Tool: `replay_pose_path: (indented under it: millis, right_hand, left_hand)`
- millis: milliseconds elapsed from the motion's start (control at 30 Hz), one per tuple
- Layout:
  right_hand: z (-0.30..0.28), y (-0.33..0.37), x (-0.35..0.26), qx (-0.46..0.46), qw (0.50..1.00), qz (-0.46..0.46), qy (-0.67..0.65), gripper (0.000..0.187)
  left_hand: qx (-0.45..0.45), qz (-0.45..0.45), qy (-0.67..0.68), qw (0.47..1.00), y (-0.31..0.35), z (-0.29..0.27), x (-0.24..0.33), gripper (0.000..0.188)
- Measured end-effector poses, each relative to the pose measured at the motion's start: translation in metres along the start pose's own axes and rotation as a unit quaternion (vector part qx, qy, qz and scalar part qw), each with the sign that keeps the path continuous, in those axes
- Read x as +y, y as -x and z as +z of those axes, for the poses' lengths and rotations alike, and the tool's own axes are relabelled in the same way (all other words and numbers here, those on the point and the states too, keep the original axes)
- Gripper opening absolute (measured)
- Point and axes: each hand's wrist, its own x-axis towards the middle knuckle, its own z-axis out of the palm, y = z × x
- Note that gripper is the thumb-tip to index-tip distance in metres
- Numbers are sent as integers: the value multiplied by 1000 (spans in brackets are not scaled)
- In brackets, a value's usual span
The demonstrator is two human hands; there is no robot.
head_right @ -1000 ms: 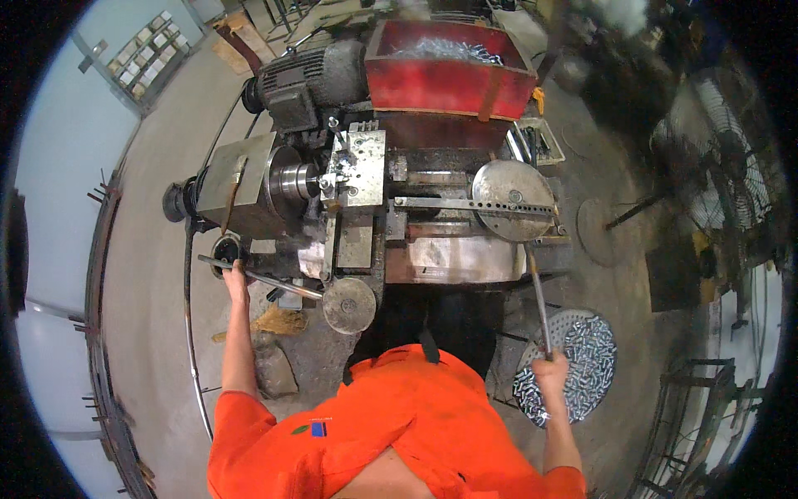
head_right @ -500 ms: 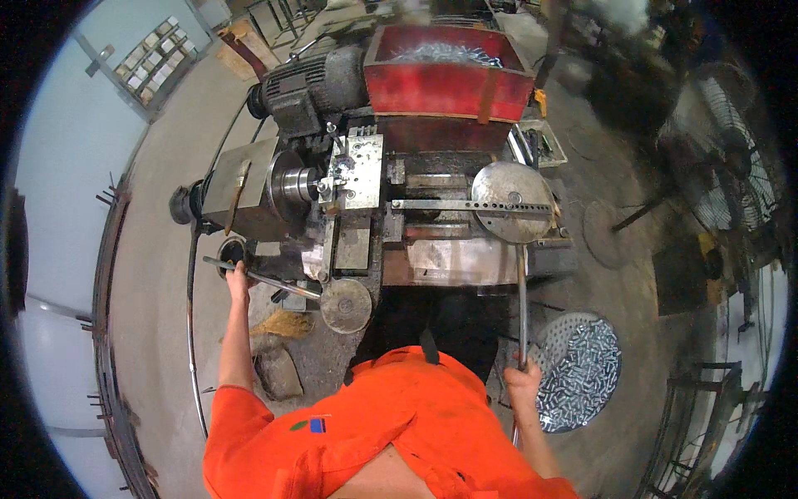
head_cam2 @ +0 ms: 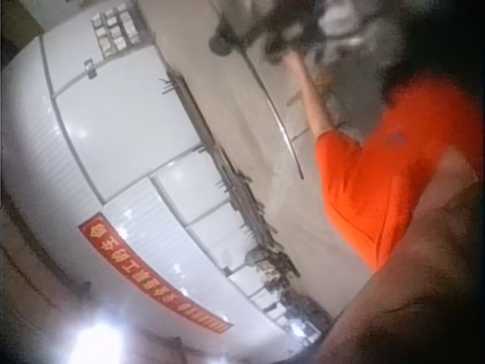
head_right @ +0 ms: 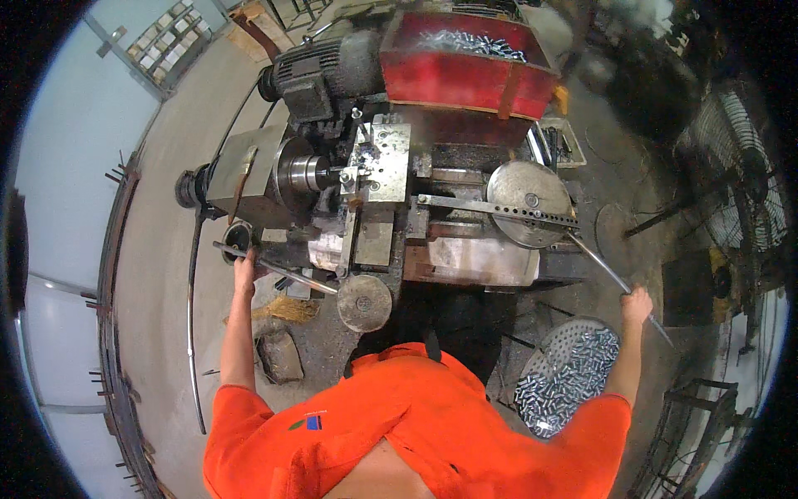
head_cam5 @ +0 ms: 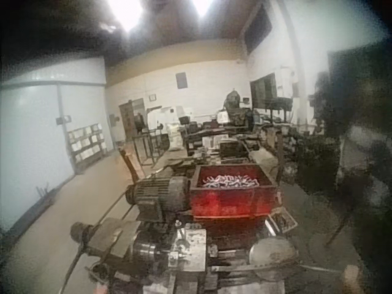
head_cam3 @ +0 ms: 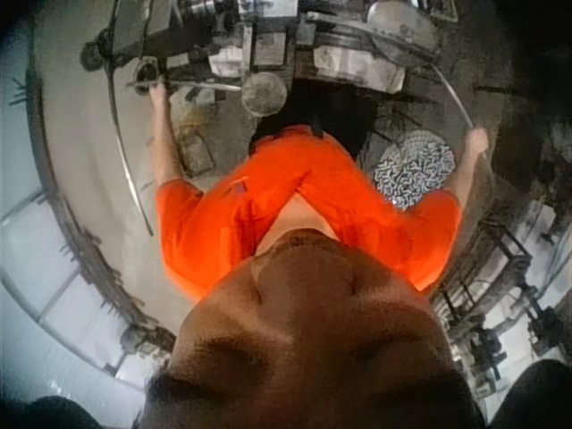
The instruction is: The person operates a metal forming machine by repeatedly inserting small metal pieces into the machine and using a long metal rod to actuate the mechanism. The processed pieces are collected in a red bin above the machine.
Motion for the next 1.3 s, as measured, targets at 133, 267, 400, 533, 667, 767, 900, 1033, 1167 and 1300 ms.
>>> replay_pose_path:
  millis: [133,267,400,533,667,767,900,1033,1167,1300]
  right_hand:
    - [-25,32,-62,108,992,37,-45,71]
    - [-17,111,-104,185,958,-25,-216,83]
    - [-14,174,-141,-15,948,-24,-316,65]
    - [-21,187,-169,-63,931,-49,-356,45]
    - [-51,185,-199,-81,912,-55,-398,38]
    - [-68,165,-199,-55,911,-92,-398,36]
    - [-95,113,-213,-11,911,-141,-388,32]
    - [-174,52,-287,54,859,-217,-460,34]
    - [-250,24,-395,15,777,-380,-502,34]
    - [-278,25,-511,64,728,-522,-440,36]
  left_hand:
    - [79,22,147,986,8,-33,-25,43]
    - [6,121,-419,900,-12,-50,-103,50]
    - [-94,143,-643,746,0,-3,-106,53]
    - [37,102,-614,782,-3,27,-144,52]
    - [151,9,-515,844,-16,59,-196,46]
    - [-123,45,-643,755,-4,12,-136,43]
    - [-118,59,-688,713,2,16,-111,37]
    - [-87,23,-618,781,6,8,-126,34]
    - [-91,80,-588,799,3,-28,-102,38]
    - [104,171,-499,843,60,-84,17,38]
